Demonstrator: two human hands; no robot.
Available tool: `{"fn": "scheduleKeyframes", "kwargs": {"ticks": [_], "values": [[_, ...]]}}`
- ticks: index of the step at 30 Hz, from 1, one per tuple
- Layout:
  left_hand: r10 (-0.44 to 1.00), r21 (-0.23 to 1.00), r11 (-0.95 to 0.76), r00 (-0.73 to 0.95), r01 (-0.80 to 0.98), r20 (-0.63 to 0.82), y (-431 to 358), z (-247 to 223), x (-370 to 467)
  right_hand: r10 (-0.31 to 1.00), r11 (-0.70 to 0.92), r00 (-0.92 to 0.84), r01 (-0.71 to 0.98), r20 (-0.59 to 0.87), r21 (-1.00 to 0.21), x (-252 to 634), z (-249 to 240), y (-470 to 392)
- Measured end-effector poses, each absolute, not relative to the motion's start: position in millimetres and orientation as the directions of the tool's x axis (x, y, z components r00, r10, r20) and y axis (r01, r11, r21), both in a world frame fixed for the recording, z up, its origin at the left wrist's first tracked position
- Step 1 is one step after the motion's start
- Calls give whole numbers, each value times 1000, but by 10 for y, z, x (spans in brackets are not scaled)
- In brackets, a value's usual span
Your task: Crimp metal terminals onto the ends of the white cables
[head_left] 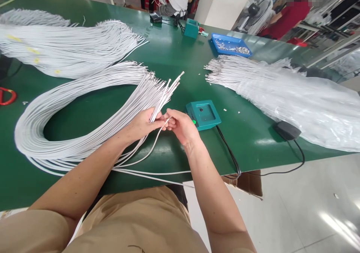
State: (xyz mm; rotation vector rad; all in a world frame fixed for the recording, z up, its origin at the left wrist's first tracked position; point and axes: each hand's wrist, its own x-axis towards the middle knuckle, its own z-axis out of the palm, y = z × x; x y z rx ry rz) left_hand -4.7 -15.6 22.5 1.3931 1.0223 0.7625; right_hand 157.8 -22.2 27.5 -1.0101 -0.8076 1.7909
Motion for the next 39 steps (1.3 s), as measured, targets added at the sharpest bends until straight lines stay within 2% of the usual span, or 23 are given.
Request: {"fn": "scheduleKeyframes", "kwargs": {"ticks": [6,10,12,14,18,20,22,24,26,30,32,35,39], "values": [[905,989,75,407,124,-120,-146,218,-70,905,-412,-315,-491,-285,-768,1582,204,-310],[910,993,80,399,92,-110,-120,183,-91,956,-293,-160,-490,-246,-821,1557,218,-391],[913,996,73,399,47,-85,-112,165,-92,978,-205,-37,-386,-207,-899,1535,230,-415],[909,997,75,411,6,-71,-114,154,-87,987,-124,72,-213,-142,-969,1515,228,-424],[879,985,168,456,-31,-136,-137,168,-65,982,31,179,179,64,-983,1490,167,-431],[867,968,245,460,-58,-192,-145,186,-55,955,160,154,452,253,-877,1488,127,-444],[857,944,317,453,-88,-246,-143,199,-48,910,277,12,726,414,-630,1500,100,-457],[854,929,356,438,-95,-282,-132,195,-46,876,356,-174,862,450,-360,1535,94,-455],[860,935,351,414,-57,-298,-113,172,-51,864,407,-299,888,405,-212,1600,109,-422],[885,958,267,367,107,-288,-82,94,-76,884,385,-320,911,340,-145,1791,163,-255],[896,960,223,351,171,-271,-74,64,-84,903,378,-344,921,256,-95,1878,189,-154],[905,955,202,332,217,-267,-68,43,-77,908,405,-397,913,131,-43,1948,220,-44],[918,946,207,286,251,-276,-62,35,-38,896,440,-436,898,78,-32,1947,241,-9]]}}
